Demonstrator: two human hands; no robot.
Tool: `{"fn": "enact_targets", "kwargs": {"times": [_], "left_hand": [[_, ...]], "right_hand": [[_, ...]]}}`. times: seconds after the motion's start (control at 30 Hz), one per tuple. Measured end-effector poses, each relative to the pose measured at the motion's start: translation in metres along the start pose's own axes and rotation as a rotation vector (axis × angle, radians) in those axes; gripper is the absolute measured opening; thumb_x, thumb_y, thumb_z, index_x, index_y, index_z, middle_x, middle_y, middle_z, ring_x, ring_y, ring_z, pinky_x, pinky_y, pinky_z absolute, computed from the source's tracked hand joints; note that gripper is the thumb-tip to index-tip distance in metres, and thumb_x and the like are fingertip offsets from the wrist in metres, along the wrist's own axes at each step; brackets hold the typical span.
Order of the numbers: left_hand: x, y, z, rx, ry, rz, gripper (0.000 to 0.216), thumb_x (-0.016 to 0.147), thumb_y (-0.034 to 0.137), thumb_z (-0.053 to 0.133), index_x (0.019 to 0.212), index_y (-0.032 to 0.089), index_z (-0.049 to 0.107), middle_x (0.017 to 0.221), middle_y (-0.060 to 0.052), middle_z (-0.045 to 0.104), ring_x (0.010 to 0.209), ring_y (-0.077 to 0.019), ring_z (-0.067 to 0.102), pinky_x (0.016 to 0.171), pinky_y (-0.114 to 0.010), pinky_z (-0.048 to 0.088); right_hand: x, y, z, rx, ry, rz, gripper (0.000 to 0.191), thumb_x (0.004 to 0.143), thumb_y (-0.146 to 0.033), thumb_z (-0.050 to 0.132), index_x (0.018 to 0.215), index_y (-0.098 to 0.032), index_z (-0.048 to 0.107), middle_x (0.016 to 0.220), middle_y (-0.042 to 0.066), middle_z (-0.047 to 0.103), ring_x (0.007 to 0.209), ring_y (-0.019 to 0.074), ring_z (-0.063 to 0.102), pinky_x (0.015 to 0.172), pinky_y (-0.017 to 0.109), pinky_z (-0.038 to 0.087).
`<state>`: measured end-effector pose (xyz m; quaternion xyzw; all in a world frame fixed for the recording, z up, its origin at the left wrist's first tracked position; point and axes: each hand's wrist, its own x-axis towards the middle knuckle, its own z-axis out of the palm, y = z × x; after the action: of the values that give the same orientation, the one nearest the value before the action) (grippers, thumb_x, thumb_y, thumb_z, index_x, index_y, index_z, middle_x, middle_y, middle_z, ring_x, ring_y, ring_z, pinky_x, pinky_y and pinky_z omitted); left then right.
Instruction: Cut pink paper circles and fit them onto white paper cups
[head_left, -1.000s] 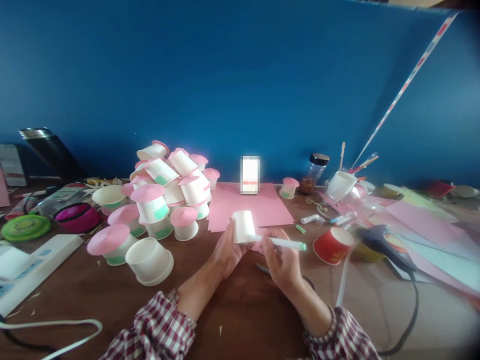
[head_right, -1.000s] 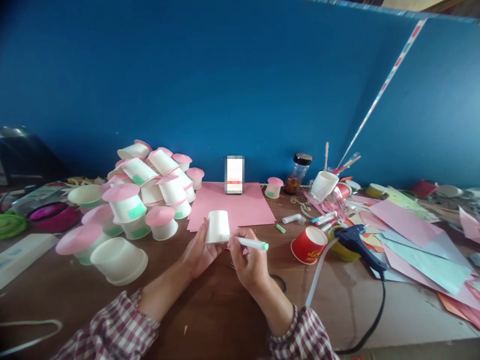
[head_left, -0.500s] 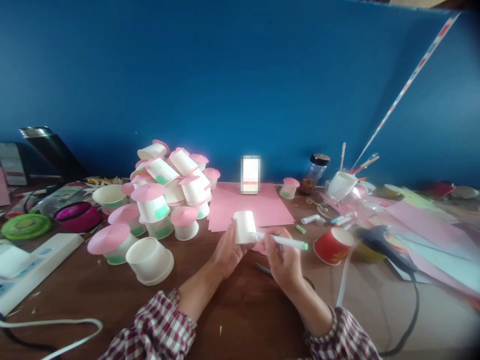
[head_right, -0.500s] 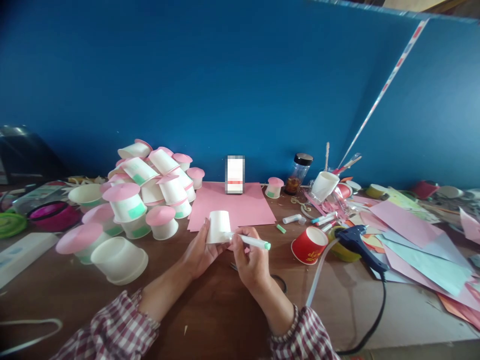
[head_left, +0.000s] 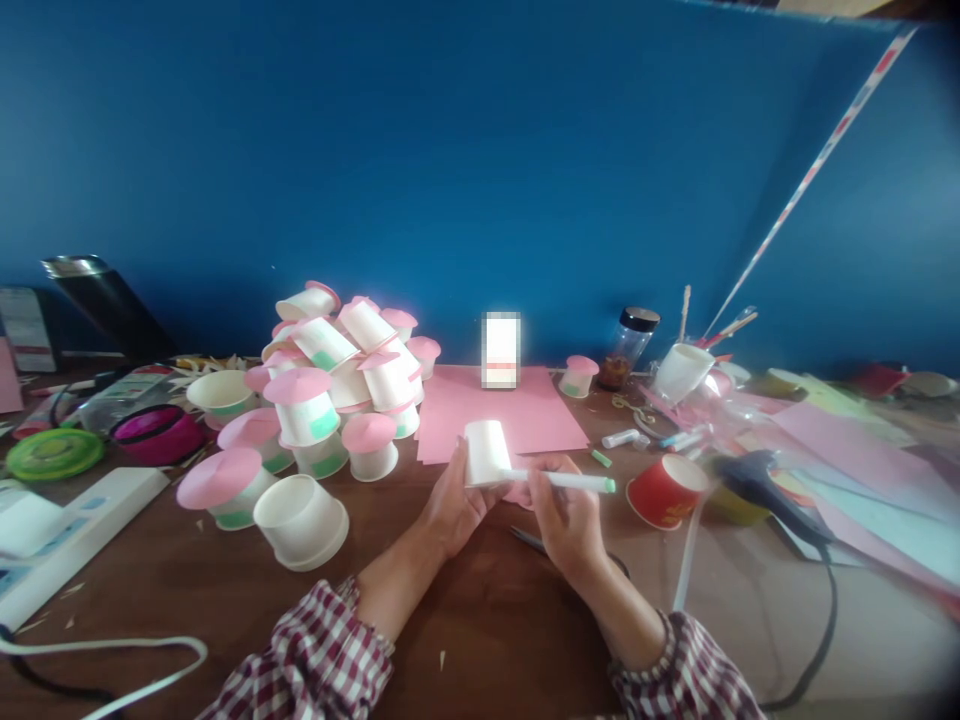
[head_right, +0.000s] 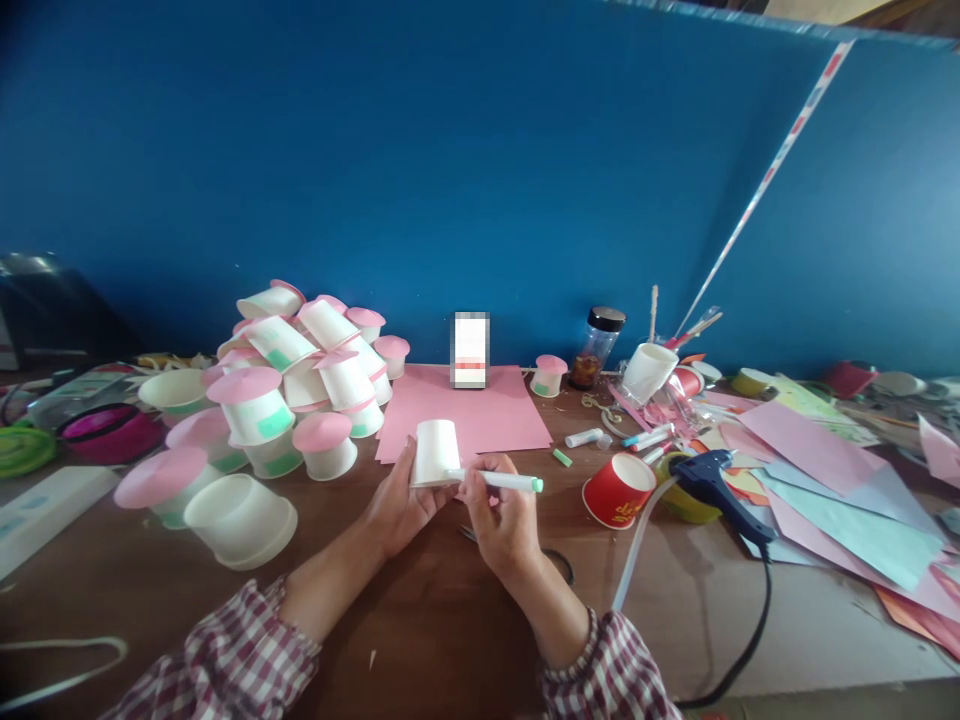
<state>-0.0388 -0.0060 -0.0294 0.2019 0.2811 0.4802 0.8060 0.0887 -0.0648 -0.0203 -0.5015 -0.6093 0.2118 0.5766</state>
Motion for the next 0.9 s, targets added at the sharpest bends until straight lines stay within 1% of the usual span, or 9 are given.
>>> {"fn": "enact_targets", "kwargs": {"times": [0.07,0.2,0.33,0.5,0.57,0.63,0.77,0.83,0.9], "left_hand": [[0.0,0.0,0.0,-0.007,0.02,0.001,0.047,0.084,0.05,0.05,0.111,0.012,0.057,0.095,-0.011,0.066,0.086,-0.0218,0.064,0.077,-0.036,0.054],[-0.001,0.001,0.001,-0.022,-0.016,0.008,0.043,0.084,0.049,0.05,0.105,0.012,0.058,0.09,-0.009,0.066,0.082,-0.02,0.063,0.077,-0.036,0.054],[-0.002,0.001,0.002,0.007,-0.007,0.015,0.045,0.085,0.05,0.047,0.104,0.01,0.058,0.087,-0.01,0.065,0.08,-0.0202,0.063,0.077,-0.036,0.054],[0.0,-0.001,-0.001,0.055,-0.104,0.019,0.049,0.085,0.051,0.047,0.113,0.012,0.056,0.096,-0.011,0.065,0.088,-0.022,0.062,0.078,-0.035,0.052],[0.001,-0.003,-0.003,0.081,-0.105,0.061,0.049,0.084,0.052,0.048,0.114,0.014,0.056,0.098,-0.011,0.065,0.09,-0.0218,0.061,0.079,-0.034,0.051],[0.001,-0.004,-0.005,0.114,-0.087,0.129,0.047,0.084,0.053,0.047,0.11,0.016,0.058,0.1,-0.01,0.064,0.091,-0.0212,0.06,0.079,-0.033,0.05],[0.001,-0.007,-0.008,0.234,-0.06,0.253,0.04,0.084,0.053,0.046,0.096,0.018,0.061,0.095,-0.008,0.063,0.089,-0.02,0.058,0.08,-0.031,0.048],[0.001,-0.008,-0.009,0.267,-0.037,0.289,0.037,0.084,0.052,0.047,0.094,0.018,0.061,0.092,-0.008,0.063,0.087,-0.0202,0.058,0.08,-0.031,0.047],[0.002,-0.008,-0.009,0.27,-0.012,0.294,0.037,0.083,0.051,0.049,0.093,0.018,0.061,0.092,-0.009,0.063,0.088,-0.021,0.058,0.079,-0.031,0.047]], "right_hand": [[0.0,0.0,0.0,-0.003,-0.004,-0.002,0.011,0.09,-0.026,0.047,0.083,-0.018,0.052,0.065,0.001,0.06,0.057,0.0131,0.058,0.052,0.022,0.048],[0.001,0.0,-0.001,-0.068,0.054,0.002,0.01,0.088,-0.024,0.049,0.081,-0.019,0.051,0.058,-0.002,0.056,0.049,0.0113,0.054,0.046,0.02,0.044],[0.0,0.0,-0.001,-0.019,0.002,-0.005,0.009,0.089,-0.024,0.049,0.082,-0.019,0.051,0.063,0.0,0.06,0.055,0.0131,0.059,0.05,0.021,0.047],[-0.001,0.0,0.0,0.012,0.019,-0.001,0.008,0.089,-0.024,0.048,0.084,-0.019,0.051,0.067,0.001,0.06,0.056,0.0125,0.058,0.052,0.022,0.049],[-0.001,0.0,0.0,-0.028,-0.01,-0.006,0.006,0.088,-0.023,0.049,0.086,-0.019,0.051,0.07,0.001,0.06,0.057,0.0123,0.057,0.05,0.021,0.047],[-0.001,-0.001,-0.001,-0.097,-0.045,-0.032,0.004,0.086,-0.023,0.051,0.088,-0.019,0.052,0.071,0.001,0.059,0.058,0.0127,0.056,0.05,0.021,0.046],[0.0,-0.003,-0.004,-0.187,-0.009,-0.079,0.009,0.083,-0.023,0.052,0.091,-0.019,0.053,0.071,0.001,0.059,0.058,0.0128,0.052,0.051,0.023,0.044],[0.002,-0.006,-0.005,-0.216,-0.002,-0.099,0.009,0.083,-0.023,0.051,0.091,-0.019,0.054,0.071,0.001,0.059,0.057,0.013,0.051,0.052,0.023,0.044],[0.003,-0.008,-0.005,-0.243,-0.039,-0.134,0.008,0.083,-0.023,0.051,0.088,-0.019,0.056,0.073,0.002,0.06,0.06,0.0137,0.053,0.053,0.024,0.045]]}}
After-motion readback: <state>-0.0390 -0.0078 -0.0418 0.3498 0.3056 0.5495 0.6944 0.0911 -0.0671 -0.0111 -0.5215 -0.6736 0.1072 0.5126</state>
